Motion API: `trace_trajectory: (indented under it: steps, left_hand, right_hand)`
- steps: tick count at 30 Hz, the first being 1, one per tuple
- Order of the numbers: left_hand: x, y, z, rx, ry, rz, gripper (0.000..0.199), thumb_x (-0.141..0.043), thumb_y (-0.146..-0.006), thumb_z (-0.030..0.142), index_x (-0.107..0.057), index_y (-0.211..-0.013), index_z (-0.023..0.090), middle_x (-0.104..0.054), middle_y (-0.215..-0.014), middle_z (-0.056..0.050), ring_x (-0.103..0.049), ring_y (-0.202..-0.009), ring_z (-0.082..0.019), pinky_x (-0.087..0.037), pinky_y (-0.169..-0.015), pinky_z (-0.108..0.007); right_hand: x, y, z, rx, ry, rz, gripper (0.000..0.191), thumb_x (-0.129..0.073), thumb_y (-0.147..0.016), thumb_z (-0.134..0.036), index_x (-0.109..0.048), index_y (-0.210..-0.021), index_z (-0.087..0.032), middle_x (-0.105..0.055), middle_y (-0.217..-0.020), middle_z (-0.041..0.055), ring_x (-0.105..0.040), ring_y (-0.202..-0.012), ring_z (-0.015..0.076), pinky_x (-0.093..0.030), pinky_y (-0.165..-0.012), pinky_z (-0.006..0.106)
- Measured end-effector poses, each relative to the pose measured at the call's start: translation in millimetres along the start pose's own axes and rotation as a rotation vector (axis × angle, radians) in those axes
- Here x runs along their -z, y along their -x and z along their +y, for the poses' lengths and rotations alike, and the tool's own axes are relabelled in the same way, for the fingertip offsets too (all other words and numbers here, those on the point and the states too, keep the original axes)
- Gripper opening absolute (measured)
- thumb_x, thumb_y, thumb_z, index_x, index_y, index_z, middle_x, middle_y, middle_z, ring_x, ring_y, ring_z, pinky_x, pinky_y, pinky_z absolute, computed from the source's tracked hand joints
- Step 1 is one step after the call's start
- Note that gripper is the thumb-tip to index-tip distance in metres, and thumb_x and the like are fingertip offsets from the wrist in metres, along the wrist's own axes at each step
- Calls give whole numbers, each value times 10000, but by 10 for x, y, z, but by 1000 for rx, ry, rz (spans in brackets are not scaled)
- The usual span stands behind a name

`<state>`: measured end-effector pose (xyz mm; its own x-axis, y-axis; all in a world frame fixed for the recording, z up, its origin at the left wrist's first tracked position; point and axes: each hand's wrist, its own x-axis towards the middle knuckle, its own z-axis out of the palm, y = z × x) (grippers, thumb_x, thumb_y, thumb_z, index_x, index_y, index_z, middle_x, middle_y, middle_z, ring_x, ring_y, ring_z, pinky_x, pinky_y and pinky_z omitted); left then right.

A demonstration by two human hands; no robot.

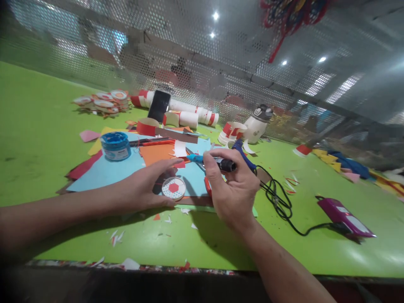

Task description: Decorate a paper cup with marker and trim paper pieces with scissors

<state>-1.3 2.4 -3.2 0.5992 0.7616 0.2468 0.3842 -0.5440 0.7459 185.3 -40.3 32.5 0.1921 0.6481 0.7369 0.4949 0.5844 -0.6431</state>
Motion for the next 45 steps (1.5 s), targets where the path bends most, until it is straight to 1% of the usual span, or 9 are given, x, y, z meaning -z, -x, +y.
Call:
trace_trajectory:
  steps: [8,17,23,28,32,36,37,40,45]
  left_hand:
    - [124,33,121,96,5,-13,847,-699,-715,425,-347,-1447,184,-602,-1135,-132,-588,-995,-293,-486,-857,-472]
    - [414,-24,194,118,275,518,366,-569,-746,233,-580,-1103,152,-625,-851,-43,-622,-857,-208,-502,-783,-356]
    - [384,7,197,141,221,504,160,-584,-818,321,-626,-844,170,-669,-859,-54,-616,-789,-183,-511,-737,-343]
    - [390,56,228,48,161,584,248,-558,-845,348,-583,-653,193,-627,-663,-16,-586,-665,-169,-499,-660,-329]
    - [654,56,274,13,159,727,271,-546,-860,342,-562,-627,205,-613,-653,-6,-560,-638,-156,-502,-683,-335]
    - [1235,35,129,-41,244,948,204,-547,-882,386,-620,-831,203,-627,-729,-16,-626,-754,-181,-516,-813,-369]
    - [1390,48,57,-9,243,892,263,-532,-886,425,-623,-994,204,-652,-795,-36,-641,-802,-201,-521,-806,-377]
    - [1727,152,-171,161,7,331,738,-672,-783,477,-387,-1424,248,-585,-1298,-130,-556,-1177,-287,-494,-913,-386]
    - [1720,305,-323,311,-157,-2,928,-714,-722,511,-275,-1500,258,-555,-1334,-189,-551,-1187,-345,-468,-926,-453]
  right_hand:
    - [18,-17,84,-22,77,-37,100,-642,-864,-266,-645,-927,-189,-647,-792,2,-599,-613,120,-523,-672,323]
    - [15,-97,138,-258,-124,-73,178,-604,-868,-315,-573,-1002,-202,-594,-713,-40,-610,-608,125,-525,-635,298]
    - [3,-78,186,-317,-124,-132,210,-595,-890,-360,-574,-1001,-183,-600,-602,-39,-600,-578,149,-510,-610,311]
    - [-14,-74,178,-316,-163,-111,239,-582,-899,-404,-569,-975,-177,-600,-585,-34,-588,-539,151,-506,-565,308]
    - [-9,-70,175,-307,-196,-79,255,-579,-900,-424,-572,-959,-176,-588,-588,-37,-568,-530,142,-513,-574,313]
    - [-6,-60,175,-308,-198,-91,251,-583,-901,-424,-580,-944,-176,-580,-580,-39,-559,-521,140,-509,-560,308]
    - [-7,-58,169,-307,-196,-99,248,-586,-900,-422,-583,-936,-177,-578,-575,-40,-560,-519,141,-505,-555,306]
    - [-5,-60,136,-300,-191,-111,241,-591,-897,-420,-583,-905,-180,-566,-550,-48,-549,-503,139,-486,-542,295]
    - [22,-82,81,-283,-187,-94,226,-592,-898,-404,-584,-895,-178,-570,-529,-50,-539,-494,133,-472,-569,290]
